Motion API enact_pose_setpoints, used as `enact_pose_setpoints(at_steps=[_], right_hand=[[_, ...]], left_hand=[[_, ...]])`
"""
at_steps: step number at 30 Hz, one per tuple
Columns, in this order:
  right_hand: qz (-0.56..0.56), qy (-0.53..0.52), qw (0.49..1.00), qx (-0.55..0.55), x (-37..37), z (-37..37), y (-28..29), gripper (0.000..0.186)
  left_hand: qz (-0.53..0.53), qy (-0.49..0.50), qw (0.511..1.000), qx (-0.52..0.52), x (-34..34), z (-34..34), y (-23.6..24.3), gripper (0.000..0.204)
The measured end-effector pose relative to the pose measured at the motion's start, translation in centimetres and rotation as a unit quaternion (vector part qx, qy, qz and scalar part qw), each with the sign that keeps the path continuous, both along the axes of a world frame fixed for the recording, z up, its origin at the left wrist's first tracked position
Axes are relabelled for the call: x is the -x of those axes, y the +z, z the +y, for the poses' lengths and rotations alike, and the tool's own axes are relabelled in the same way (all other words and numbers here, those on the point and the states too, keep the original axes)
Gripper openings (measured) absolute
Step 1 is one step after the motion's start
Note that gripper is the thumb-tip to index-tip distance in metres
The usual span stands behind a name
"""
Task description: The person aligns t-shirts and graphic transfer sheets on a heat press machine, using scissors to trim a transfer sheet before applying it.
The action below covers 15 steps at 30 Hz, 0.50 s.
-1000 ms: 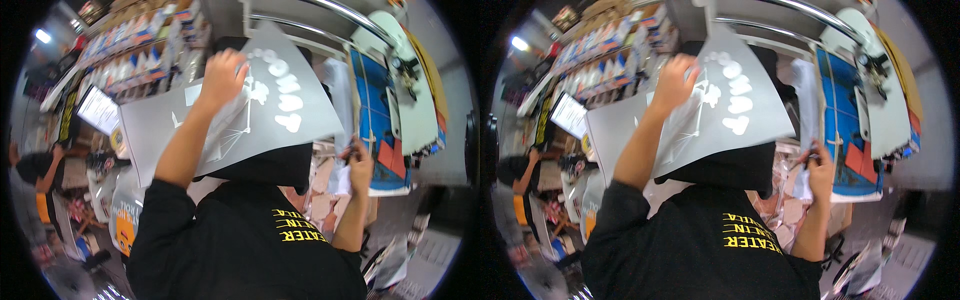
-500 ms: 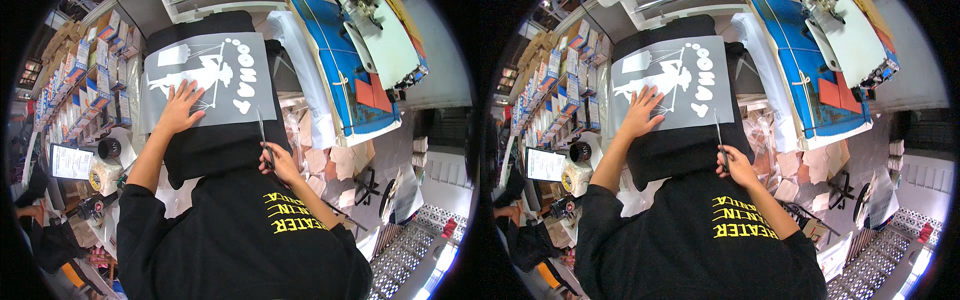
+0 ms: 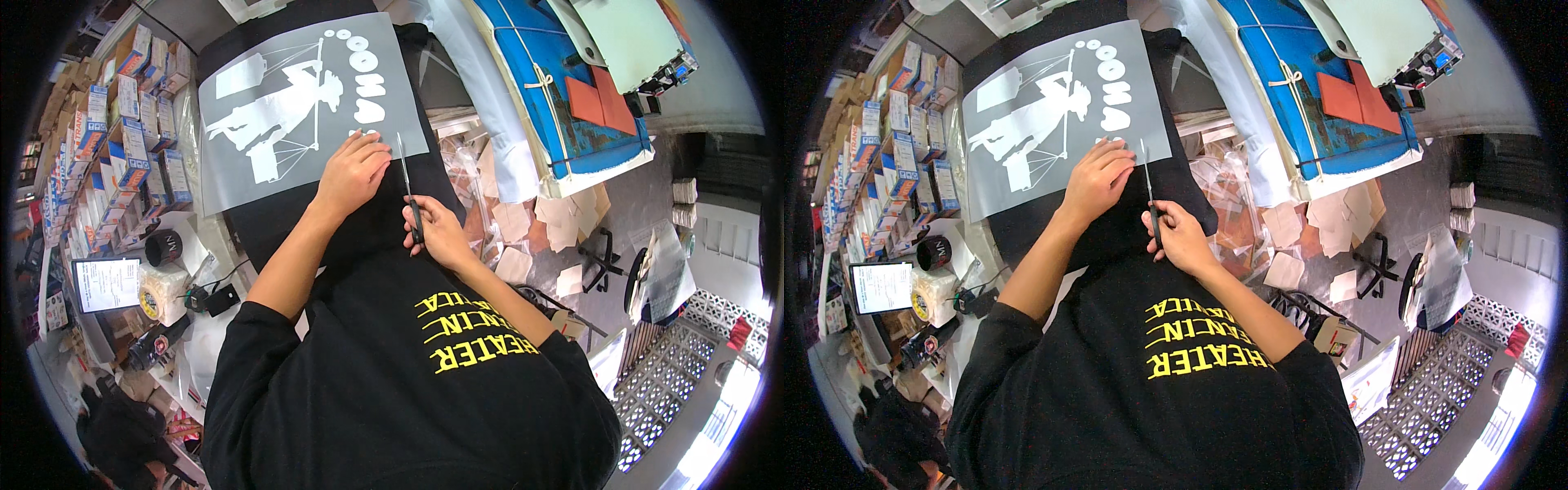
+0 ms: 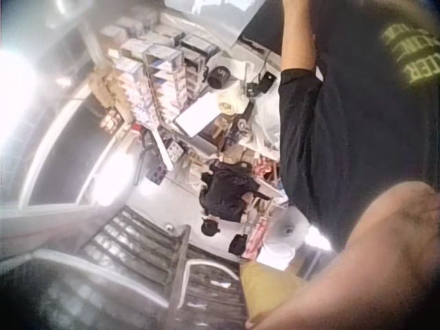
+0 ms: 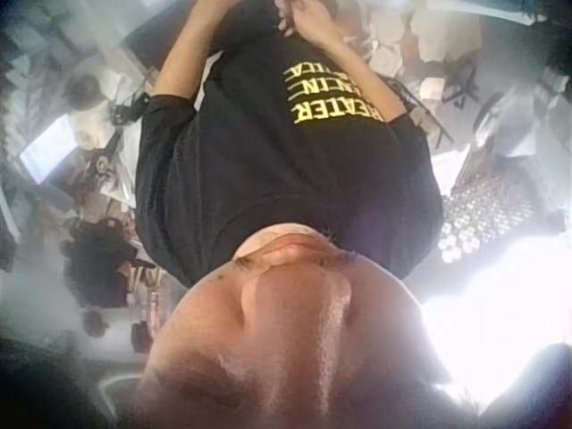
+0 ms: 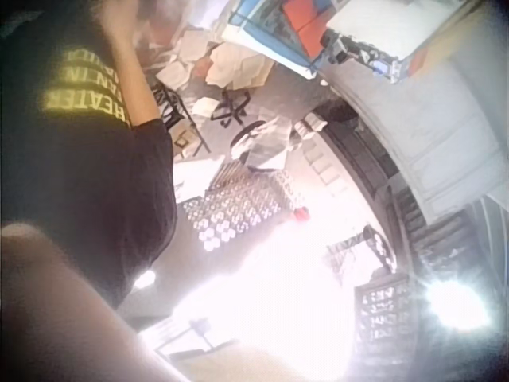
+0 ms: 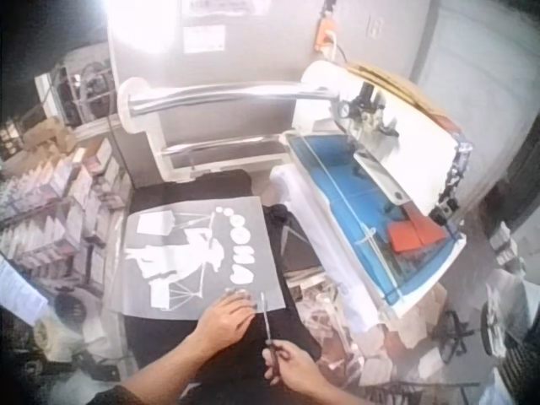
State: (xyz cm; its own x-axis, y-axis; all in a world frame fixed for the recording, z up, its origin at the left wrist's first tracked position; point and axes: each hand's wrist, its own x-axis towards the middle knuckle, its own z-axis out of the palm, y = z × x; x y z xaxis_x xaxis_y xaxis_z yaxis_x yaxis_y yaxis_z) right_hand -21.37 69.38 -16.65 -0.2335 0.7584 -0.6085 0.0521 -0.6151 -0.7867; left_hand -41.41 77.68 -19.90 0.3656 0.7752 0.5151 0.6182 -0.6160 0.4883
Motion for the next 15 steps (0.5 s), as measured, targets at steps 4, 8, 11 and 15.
enact_pose_setpoints(at_steps=[4, 8, 11, 15], right_hand=[[-0.010, 0.001, 1.000, 0.001, -0.2, -0.1, 0.2, 0.049], [-0.009, -0.016, 1.000, 0.019, -0.1, -0.1, 0.9, 0.042], [0.008, -0.046, 0.999, 0.022, 0.6, 0.9, 1.6, 0.037], [0.008, -0.069, 0.997, 0.024, 1.6, 3.5, 1.4, 0.034]], left_hand=[[-0.004, 0.012, 1.000, -0.020, -0.3, -0.1, -0.4, 0.013], [0.004, 0.025, 0.998, -0.049, -0.9, -0.3, 0.1, 0.014], [0.005, 0.014, 0.998, -0.058, -0.9, -0.5, 0.3, 0.015], [-0.013, 0.005, 0.998, -0.059, -0.9, -1.3, 1.5, 0.017]])
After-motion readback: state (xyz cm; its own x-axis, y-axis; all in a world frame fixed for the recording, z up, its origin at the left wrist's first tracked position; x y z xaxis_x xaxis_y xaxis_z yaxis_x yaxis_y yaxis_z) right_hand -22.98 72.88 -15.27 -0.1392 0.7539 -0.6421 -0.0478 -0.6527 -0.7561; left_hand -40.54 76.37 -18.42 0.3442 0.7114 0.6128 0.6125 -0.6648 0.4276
